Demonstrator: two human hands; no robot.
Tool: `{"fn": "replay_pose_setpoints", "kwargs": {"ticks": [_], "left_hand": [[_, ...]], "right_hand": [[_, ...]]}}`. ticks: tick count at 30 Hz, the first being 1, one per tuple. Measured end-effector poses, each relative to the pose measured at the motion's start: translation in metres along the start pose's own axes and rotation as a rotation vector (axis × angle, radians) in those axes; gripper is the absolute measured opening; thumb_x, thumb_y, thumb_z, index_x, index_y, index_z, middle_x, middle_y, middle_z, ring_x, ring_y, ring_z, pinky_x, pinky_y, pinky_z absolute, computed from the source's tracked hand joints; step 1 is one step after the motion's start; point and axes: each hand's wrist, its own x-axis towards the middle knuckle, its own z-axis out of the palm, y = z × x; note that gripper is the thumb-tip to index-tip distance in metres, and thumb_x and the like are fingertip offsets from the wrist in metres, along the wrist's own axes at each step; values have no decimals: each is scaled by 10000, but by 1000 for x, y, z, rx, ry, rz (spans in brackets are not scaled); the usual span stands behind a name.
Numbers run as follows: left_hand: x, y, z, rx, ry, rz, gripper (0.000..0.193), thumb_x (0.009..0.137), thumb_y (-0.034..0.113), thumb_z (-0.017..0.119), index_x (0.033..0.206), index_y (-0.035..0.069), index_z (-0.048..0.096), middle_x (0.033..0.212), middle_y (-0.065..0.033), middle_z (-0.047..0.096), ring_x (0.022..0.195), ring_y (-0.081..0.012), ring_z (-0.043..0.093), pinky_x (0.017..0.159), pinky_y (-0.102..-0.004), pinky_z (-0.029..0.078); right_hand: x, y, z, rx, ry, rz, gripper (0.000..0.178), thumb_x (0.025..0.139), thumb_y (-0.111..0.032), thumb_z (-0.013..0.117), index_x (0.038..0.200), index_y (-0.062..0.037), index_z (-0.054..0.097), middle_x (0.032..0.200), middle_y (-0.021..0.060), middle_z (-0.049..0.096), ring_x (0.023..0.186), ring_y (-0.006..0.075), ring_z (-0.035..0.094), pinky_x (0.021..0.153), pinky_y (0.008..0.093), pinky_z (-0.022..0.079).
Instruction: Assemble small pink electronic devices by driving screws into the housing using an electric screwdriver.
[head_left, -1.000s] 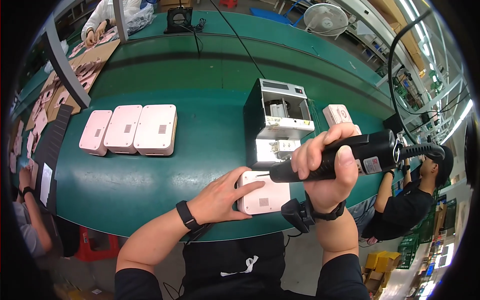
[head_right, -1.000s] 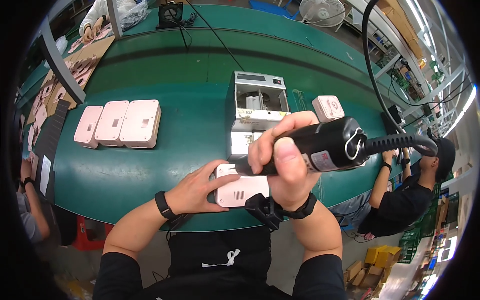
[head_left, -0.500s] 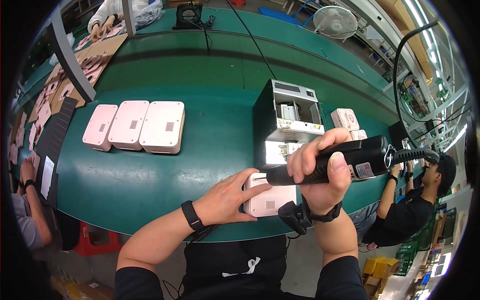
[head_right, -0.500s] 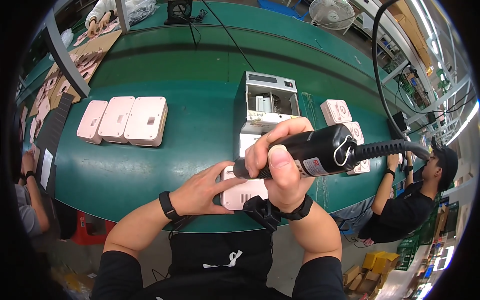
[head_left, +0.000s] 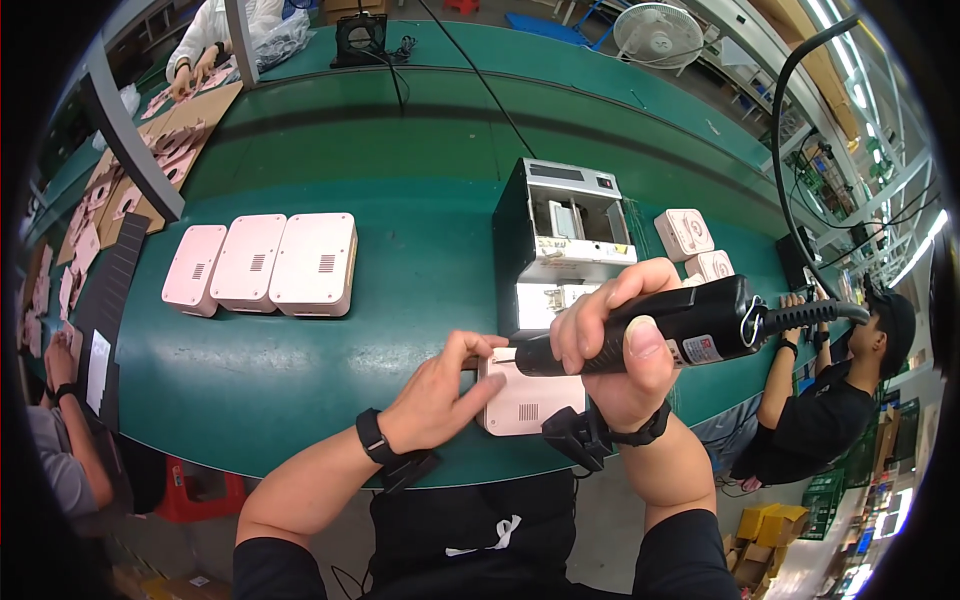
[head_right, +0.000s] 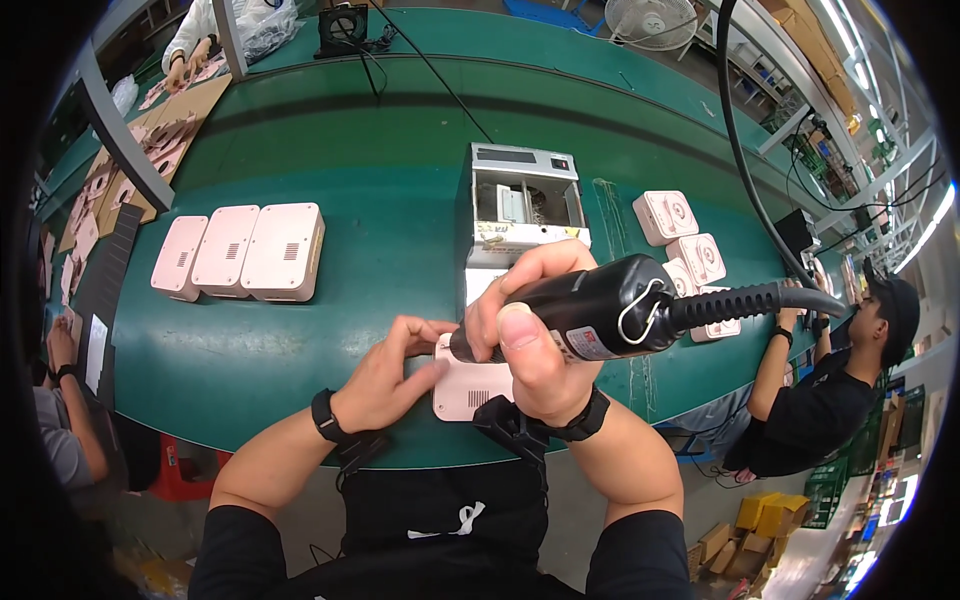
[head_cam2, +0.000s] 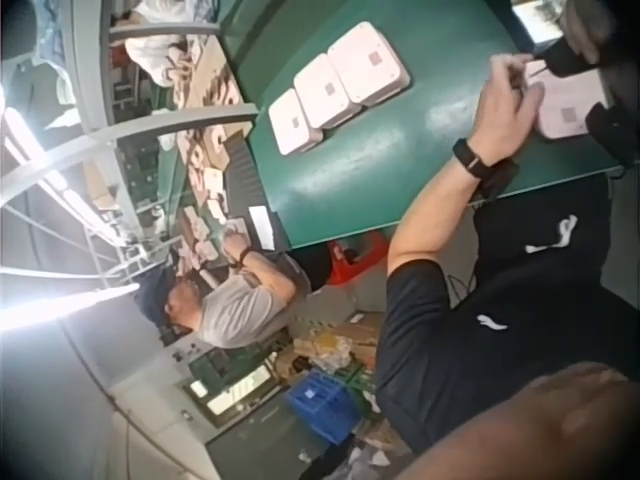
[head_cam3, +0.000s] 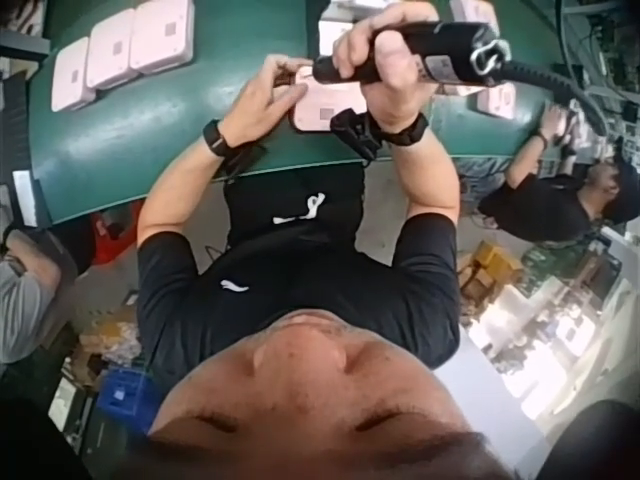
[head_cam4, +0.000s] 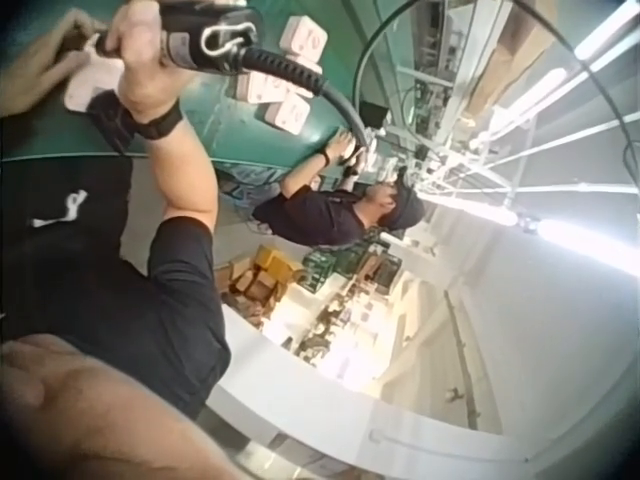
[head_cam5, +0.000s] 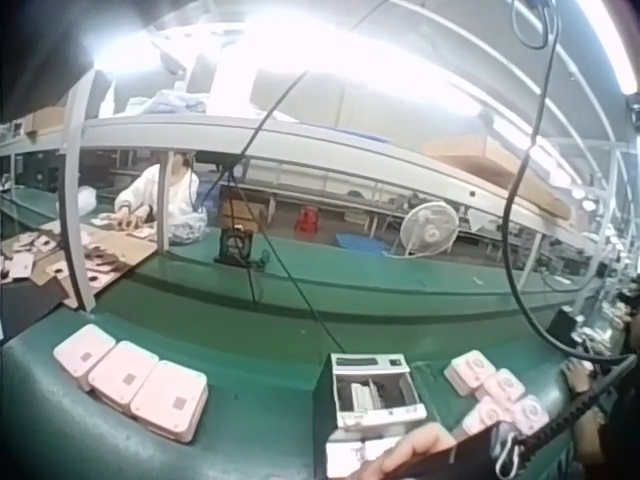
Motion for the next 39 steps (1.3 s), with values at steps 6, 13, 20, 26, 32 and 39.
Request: {"fn": "replay_pose_setpoints", "kwargs": {"ticks": [6, 13, 20, 26, 32, 39], "left_hand": [[12, -11, 6, -192, 98, -187, 285, 1037, 157, 635, 1231, 18, 482, 1290, -140, 671, 1238, -241, 647, 995, -403, 556], [14, -4, 8, -172, 130, -178, 221, 1014, 70, 616, 1207, 11, 525, 1230, -114, 687, 1168, -169, 655, 931, -323, 568], [16, -12, 8, -138, 121, -195, 228, 1023, 98, 602, 1231, 7, 586, 1165, -80, 708, 1119, -147, 667, 917, -318, 567], [12, -24, 0, -136, 40, -238, 305, 1041, 138, 580, 1319, 12, 588, 1195, -88, 695, 1084, -153, 675, 935, -324, 558], [2, 2, -10, -24, -103, -93, 880, 827, 334, 860, 1510, 34, 393, 1445, -182, 512, 1313, -284, 557, 1078, -413, 502], [0, -8, -4, 175, -189, 16, 1281, 595, 379, 1004, 1570, 39, 246, 1521, -225, 411, 1406, -380, 476, 1155, -447, 444]], "right_hand": [[-3, 0, 1, -10, 16, -10, 383, 981, -355, 658, 1117, -74, 435, 728, 83, 560, 549, 186, 543, 569, 379, 493], [-1, -17, 2, -20, 23, -74, 412, 974, -411, 642, 1110, -82, 433, 723, 72, 552, 552, 185, 542, 568, 380, 489], [-1, -17, 6, 50, 39, -64, 456, 953, -340, 737, 1128, -56, 425, 756, 95, 572, 591, 185, 551, 591, 365, 505], [-1, -18, 10, -88, 27, -59, 425, 963, -432, 641, 1106, -91, 432, 732, 60, 555, 552, 177, 542, 578, 368, 487], [-2, -9, 6, -41, -15, -43, 402, 981, -399, 639, 1118, -81, 435, 737, 69, 561, 563, 180, 550, 585, 380, 498], [-2, -2, 6, -42, 3, 7, 386, 990, -375, 641, 1119, -75, 435, 737, 79, 561, 566, 186, 553, 586, 383, 502]]}}
